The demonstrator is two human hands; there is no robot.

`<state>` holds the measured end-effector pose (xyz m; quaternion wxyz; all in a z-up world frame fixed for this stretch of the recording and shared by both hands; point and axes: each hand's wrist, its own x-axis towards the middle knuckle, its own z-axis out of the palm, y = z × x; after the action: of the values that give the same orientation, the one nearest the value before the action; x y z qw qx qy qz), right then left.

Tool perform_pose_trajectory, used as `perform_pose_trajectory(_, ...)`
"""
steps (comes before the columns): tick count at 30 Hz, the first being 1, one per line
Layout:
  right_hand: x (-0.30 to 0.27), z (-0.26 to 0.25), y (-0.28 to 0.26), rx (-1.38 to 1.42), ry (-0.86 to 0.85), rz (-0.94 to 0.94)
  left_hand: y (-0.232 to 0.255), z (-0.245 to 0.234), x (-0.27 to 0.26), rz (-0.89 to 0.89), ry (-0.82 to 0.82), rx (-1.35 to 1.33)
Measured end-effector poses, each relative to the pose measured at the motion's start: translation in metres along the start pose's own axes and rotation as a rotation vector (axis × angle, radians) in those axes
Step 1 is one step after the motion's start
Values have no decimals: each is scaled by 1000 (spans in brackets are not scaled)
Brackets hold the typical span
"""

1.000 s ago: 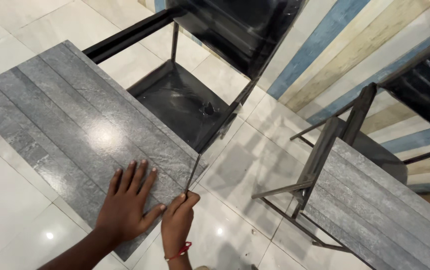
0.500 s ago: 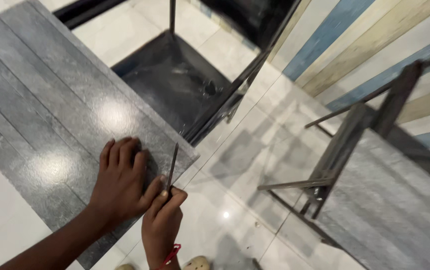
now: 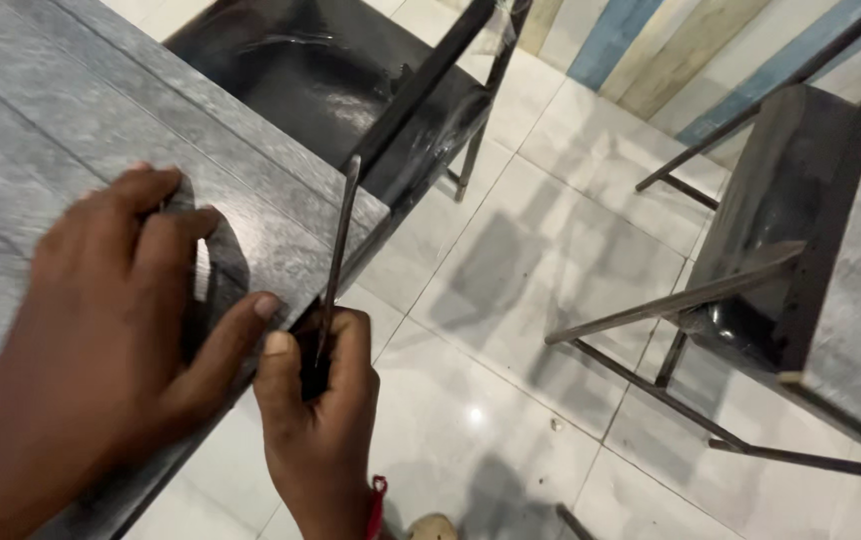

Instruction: The person uses a screwdriver to attach a plastic-wrapped chair back to a metal frame, then places a gray tabletop onto the frame and secures it with screws. The person works on one chair at a time in a room with multiple similar chairs.

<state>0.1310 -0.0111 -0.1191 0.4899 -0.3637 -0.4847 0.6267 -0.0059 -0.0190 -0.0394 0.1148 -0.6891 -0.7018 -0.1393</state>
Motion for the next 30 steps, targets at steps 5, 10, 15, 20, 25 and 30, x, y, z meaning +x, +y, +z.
perform_pose_trajectory(5,2,-10,24,12,-83,-113,0,16,-18,125,130,5)
perform_pose_trajectory(10,2,-17,45,80,-152,-240,0,31,-32,207,221,-18)
perform_pose_trajectory(15,-16,-29,73,-32,-230,-383,0,37,-39,19,100,30)
perform_pose_trajectory(20,-52,-15,110,-203,-160,-433,7,34,-57,104,102,118)
perform_pose_trajectory(25,-81,-11,109,-233,-100,-562,7,21,-85,108,-46,193)
perform_pose_trajectory(30,-96,-19,124,-258,-88,-416,-26,43,-108,387,205,-128)
